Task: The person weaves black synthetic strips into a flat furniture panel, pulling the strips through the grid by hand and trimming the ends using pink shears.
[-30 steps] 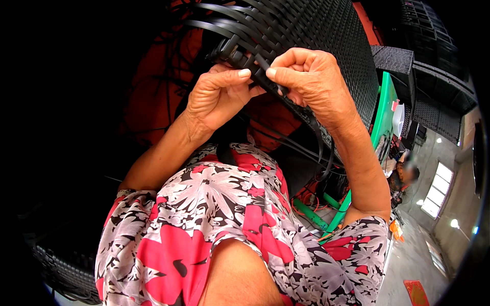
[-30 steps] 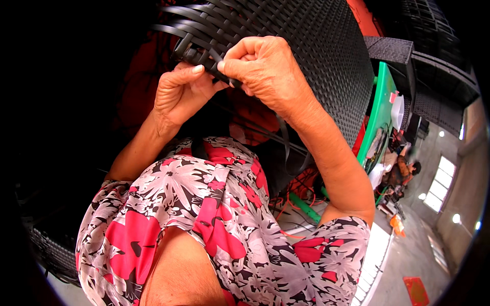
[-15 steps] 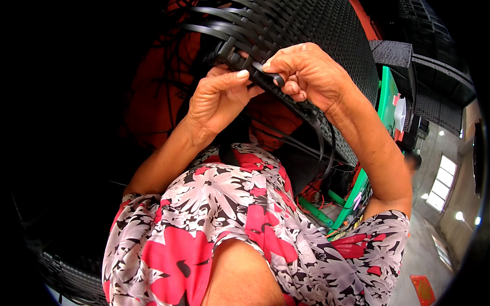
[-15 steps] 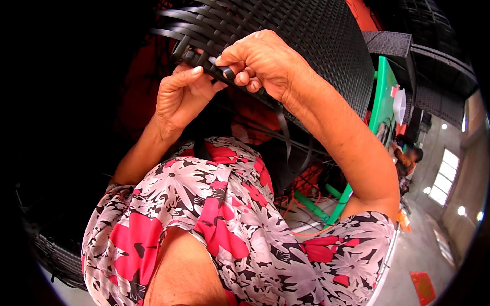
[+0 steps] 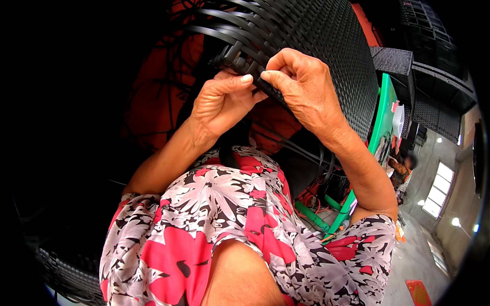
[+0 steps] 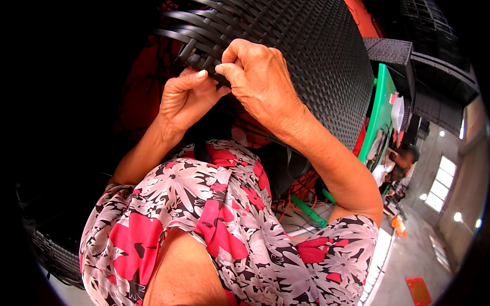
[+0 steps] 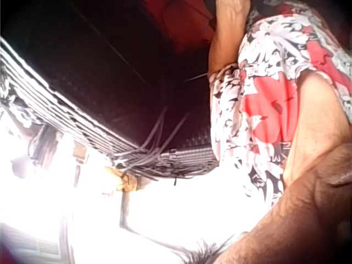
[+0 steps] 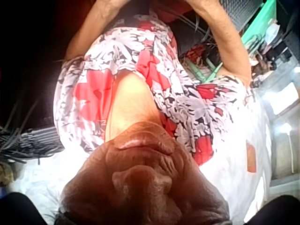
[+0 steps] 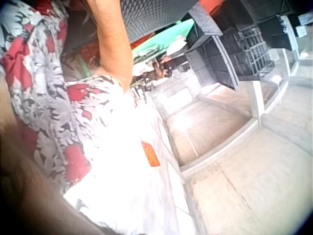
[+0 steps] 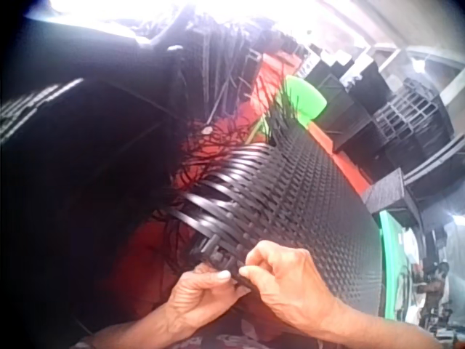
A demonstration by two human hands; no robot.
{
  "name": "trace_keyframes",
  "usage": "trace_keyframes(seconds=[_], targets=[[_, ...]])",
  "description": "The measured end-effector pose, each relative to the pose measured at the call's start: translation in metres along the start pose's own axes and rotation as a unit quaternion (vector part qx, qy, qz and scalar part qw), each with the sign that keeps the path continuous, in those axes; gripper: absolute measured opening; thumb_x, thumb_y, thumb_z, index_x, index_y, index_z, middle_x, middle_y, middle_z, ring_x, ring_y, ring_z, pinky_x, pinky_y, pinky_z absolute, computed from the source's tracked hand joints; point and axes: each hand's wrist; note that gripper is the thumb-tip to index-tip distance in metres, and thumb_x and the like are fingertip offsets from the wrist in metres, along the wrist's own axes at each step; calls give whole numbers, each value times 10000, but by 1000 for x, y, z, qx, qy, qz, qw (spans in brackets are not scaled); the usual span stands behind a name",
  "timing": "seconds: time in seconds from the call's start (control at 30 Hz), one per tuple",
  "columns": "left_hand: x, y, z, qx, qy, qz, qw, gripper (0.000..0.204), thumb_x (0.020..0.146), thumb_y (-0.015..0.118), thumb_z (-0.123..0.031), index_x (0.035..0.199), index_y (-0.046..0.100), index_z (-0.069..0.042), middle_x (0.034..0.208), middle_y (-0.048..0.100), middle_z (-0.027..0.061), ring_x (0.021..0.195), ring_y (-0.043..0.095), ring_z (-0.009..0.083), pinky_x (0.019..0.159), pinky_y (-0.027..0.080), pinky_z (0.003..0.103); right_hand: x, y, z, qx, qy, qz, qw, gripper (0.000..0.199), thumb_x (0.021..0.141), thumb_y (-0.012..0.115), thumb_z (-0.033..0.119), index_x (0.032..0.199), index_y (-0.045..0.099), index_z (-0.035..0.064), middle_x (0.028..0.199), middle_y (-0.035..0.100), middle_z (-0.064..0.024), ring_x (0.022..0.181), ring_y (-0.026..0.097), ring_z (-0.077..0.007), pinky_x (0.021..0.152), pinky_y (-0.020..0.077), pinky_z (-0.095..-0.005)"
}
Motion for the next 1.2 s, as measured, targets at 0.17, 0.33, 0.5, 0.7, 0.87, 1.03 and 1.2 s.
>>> trace_keyframes(seconds=[0.17,0.33,0.5,0.7,0.87,1.03,1.2], targets=[[5,0,-1,5,-12,5,1000,427,777,611,-42,1191,514,-85,1207,526,43,1167,451,188,1023,308,445,6,-4,-4,15,-2,2,1000,170,740,638,130,723,558,-18,570,552,-134,524,575,-256,516,443,-353],[6,4,1,5,-6,8,1000,461,767,630,-56,1208,503,-94,1215,510,34,1172,440,190,1026,304,436,12,-2,-12,22,-29,11,999,166,730,648,137,730,565,-6,567,553,-127,516,568,-234,501,434,-336],[8,7,0,-46,-12,12,999,443,757,616,3,1181,520,-81,1171,543,46,1127,486,187,994,348,428,20,-3,-13,48,-25,19,998,193,712,681,173,732,576,12,555,549,-109,511,567,-205,491,434,-322],[11,2,0,-35,-11,22,999,502,724,626,6,1201,504,-95,1177,538,54,1150,465,204,1009,326,451,21,-10,-4,-65,-82,-11,994,229,684,721,200,799,606,39,642,563,-90,570,586,-213,522,462,-316],[11,4,-5,-17,-13,29,999,484,712,629,14,1164,539,-131,1168,545,45,1164,458,213,1008,318,488,27,-5,-3,-125,-244,-40,961,233,684,712,136,907,655,99,797,564,-58,667,603,-229,566,489,-315],[9,1,-6,-39,-12,66,997,369,756,593,59,1089,585,-99,1102,579,25,1088,509,171,978,360,432,22,3,3,-138,-262,-42,954,199,685,704,107,879,662,109,803,559,-40,676,602,-211,559,491,-313],[5,1,-6,0,-9,78,997,275,804,605,-3,1077,575,-20,1072,593,61,1027,546,162,957,392,391,32,4,13,-97,-300,-31,948,153,676,706,61,780,596,41,780,563,-52,696,576,-193,613,456,-273]])
Point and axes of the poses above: each hand's wrist, its own x-axis towards the middle knuckle, its own y-axis out of the palm, z = x × y
